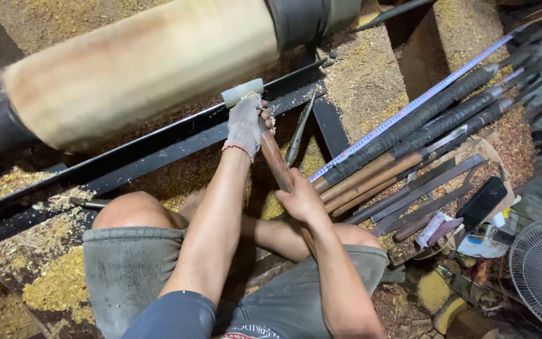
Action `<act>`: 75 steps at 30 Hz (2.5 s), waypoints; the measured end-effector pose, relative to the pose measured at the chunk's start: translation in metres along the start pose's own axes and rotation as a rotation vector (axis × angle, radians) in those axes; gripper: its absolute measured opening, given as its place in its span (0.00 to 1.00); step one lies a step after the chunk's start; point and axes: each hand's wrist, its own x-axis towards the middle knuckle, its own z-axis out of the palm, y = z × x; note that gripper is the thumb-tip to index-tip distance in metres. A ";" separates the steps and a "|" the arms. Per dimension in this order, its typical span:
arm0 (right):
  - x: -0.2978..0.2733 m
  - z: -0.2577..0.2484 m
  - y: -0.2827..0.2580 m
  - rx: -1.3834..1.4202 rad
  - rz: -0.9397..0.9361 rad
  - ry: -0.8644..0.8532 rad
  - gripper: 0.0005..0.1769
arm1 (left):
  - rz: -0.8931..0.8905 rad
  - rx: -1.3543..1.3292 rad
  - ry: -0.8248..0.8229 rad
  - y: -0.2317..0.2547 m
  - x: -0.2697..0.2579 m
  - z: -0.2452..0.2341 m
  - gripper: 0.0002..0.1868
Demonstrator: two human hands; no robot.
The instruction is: The person sits on the floor in front of a rotating cylindrical wooden workpiece mounted on a lathe. They hold a wood chisel with both hands, bracing it on the machine bed, and press the blade against the spinning wood to shape and smooth its surface, occasionally repositioning the chisel and adjusting the workpiece area being cut.
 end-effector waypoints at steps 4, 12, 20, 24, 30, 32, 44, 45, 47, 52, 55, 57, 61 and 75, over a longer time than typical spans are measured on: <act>0.000 0.001 -0.004 -0.060 0.042 -0.030 0.27 | -0.038 -0.001 0.046 0.002 0.000 -0.004 0.12; 0.006 0.011 0.012 -0.049 -0.044 -0.010 0.32 | -0.045 -0.022 0.088 -0.002 0.011 -0.013 0.11; 0.005 0.016 0.015 -0.053 -0.072 0.000 0.32 | -0.055 -0.028 0.040 -0.005 0.014 -0.023 0.08; 0.002 0.014 0.005 -0.088 -0.015 -0.019 0.29 | -0.020 -0.032 0.021 0.001 0.004 -0.024 0.07; 0.002 0.014 0.003 -0.024 -0.047 -0.018 0.34 | -0.011 -0.020 0.056 0.007 -0.008 -0.019 0.13; -0.001 0.012 -0.002 -0.065 -0.013 -0.046 0.33 | -0.023 -0.014 0.062 0.006 -0.007 -0.023 0.12; -0.001 0.014 -0.003 -0.053 -0.011 -0.065 0.33 | -0.006 -0.044 0.035 0.006 -0.008 -0.028 0.10; -0.001 0.014 -0.003 -0.058 -0.002 -0.063 0.33 | -0.012 -0.050 0.032 0.006 -0.008 -0.028 0.11; 0.000 0.014 -0.002 -0.065 0.012 -0.065 0.33 | -0.006 -0.038 0.028 0.006 -0.007 -0.028 0.11; 0.000 0.017 0.002 -0.051 -0.067 -0.032 0.32 | 0.008 -0.030 0.040 0.007 -0.010 -0.030 0.12; 0.000 0.020 -0.005 -0.100 -0.046 -0.073 0.30 | 0.011 -0.024 0.088 0.011 -0.010 -0.039 0.07; -0.001 0.021 -0.008 -0.097 -0.042 -0.065 0.31 | 0.008 -0.045 0.073 0.012 -0.011 -0.041 0.06; -0.007 0.019 -0.016 -0.146 0.031 -0.084 0.30 | -0.043 -0.082 0.078 0.013 -0.019 -0.041 0.07; -0.001 0.013 -0.006 -0.032 -0.016 -0.038 0.28 | -0.023 -0.037 -0.001 0.009 -0.004 -0.025 0.06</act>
